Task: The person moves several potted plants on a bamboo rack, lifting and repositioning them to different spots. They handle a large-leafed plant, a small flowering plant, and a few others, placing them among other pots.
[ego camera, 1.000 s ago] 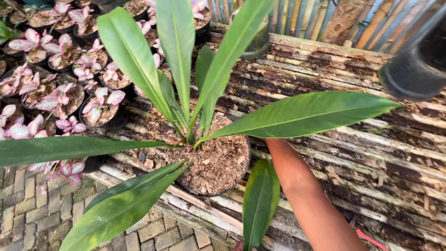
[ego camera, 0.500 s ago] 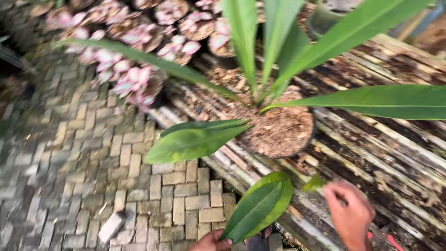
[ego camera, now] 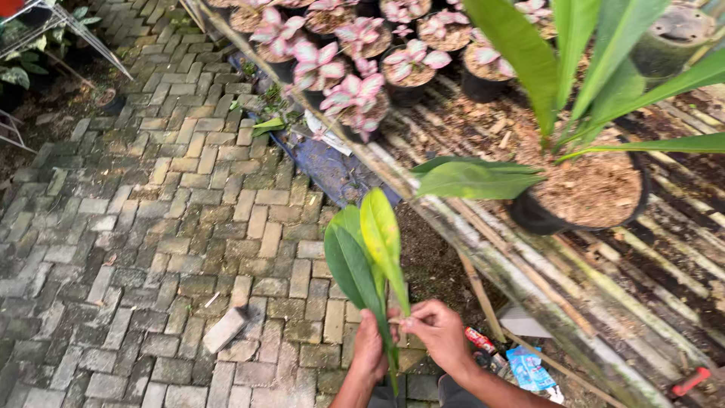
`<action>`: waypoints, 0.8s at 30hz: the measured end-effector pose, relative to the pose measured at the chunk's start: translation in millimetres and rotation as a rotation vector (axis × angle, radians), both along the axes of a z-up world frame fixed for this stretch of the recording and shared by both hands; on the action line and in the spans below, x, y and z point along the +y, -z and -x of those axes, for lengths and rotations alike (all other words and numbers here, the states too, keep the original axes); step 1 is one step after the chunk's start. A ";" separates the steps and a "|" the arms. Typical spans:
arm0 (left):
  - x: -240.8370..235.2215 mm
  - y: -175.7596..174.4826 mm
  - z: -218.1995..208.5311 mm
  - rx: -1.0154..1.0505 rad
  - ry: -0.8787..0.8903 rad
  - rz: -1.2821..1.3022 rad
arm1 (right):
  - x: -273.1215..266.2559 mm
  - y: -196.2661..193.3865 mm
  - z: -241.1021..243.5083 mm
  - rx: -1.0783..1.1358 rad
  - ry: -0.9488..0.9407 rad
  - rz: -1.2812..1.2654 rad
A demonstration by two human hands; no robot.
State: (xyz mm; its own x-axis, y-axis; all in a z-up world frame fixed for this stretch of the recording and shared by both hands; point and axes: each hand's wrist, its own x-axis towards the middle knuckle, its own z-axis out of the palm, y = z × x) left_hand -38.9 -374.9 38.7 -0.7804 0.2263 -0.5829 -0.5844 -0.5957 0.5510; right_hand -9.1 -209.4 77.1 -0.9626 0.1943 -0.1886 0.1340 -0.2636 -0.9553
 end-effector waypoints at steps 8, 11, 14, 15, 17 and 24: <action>-83.4 -3.0 32.0 0.079 -0.055 0.162 | -108.3 54.9 20.2 -0.139 -0.291 -0.259; -98.4 0.5 45.2 0.114 -0.104 0.051 | -125.5 47.3 49.0 -0.035 -0.321 -0.556; -103.0 16.2 63.5 0.003 -0.056 -0.069 | -134.8 48.2 83.0 -0.139 -0.444 -0.728; -105.1 22.7 68.2 -0.073 -0.012 -0.105 | -137.5 51.3 92.1 -0.230 -0.466 -0.696; -116.7 40.7 84.4 0.071 0.209 -0.055 | -138.0 64.9 106.3 -0.341 -0.500 -0.531; -140.8 88.5 113.8 0.250 0.402 0.470 | -100.3 128.5 201.4 -0.626 -0.453 -0.540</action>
